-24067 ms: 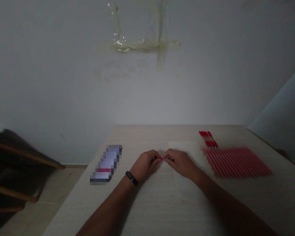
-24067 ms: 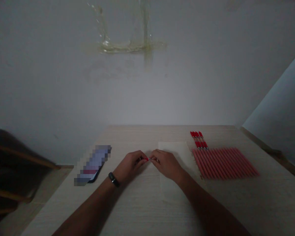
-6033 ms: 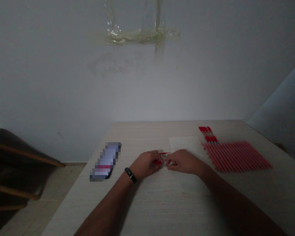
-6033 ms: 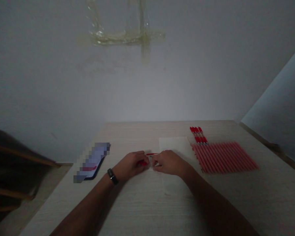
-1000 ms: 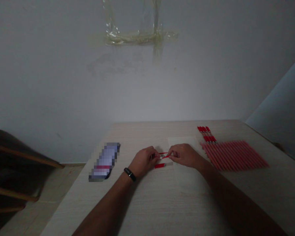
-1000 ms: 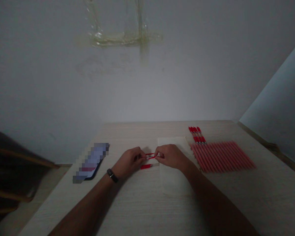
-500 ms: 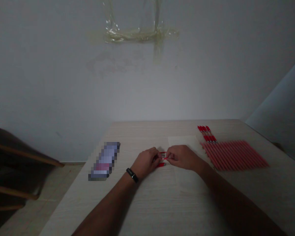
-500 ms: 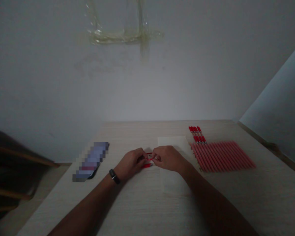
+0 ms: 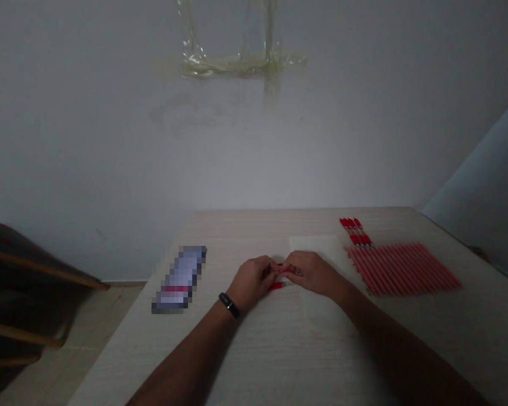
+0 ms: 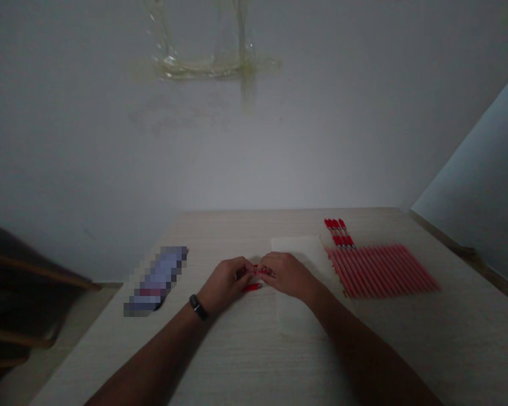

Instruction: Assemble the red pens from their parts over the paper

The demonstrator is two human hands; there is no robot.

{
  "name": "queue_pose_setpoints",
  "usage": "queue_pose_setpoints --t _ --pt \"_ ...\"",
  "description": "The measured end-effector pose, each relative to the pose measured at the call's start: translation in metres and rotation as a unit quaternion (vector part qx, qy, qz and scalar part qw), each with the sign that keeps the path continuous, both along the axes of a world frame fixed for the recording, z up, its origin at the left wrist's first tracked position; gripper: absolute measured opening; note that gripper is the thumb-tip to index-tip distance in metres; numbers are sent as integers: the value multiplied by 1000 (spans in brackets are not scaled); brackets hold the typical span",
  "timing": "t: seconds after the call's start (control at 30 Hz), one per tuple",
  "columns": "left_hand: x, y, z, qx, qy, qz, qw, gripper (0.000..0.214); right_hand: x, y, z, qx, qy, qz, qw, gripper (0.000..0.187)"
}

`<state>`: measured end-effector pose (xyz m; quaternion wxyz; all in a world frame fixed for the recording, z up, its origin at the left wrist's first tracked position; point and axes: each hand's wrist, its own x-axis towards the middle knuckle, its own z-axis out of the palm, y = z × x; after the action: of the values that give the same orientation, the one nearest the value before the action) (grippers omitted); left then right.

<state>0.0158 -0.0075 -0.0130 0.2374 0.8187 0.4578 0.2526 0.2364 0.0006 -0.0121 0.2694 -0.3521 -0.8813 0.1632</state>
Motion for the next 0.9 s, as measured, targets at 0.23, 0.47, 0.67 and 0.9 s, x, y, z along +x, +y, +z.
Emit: queue_pose_setpoints --t 0.23,0.47,0.67,0.9 --pt "0 -2 1 -32 0 -25 999 32 13 8 3 29 2 -35 999 6" --pt "-3 1 -4 -22 51 -85 995 21 22 14 -2 20 28 -59 998 2" --pt "-7 0 4 17 61 -175 983 12 22 14 -3 36 31 -59 997 1" --pt "-10 0 12 33 40 -30 998 12 25 17 -3 77 54 -65 993 6"
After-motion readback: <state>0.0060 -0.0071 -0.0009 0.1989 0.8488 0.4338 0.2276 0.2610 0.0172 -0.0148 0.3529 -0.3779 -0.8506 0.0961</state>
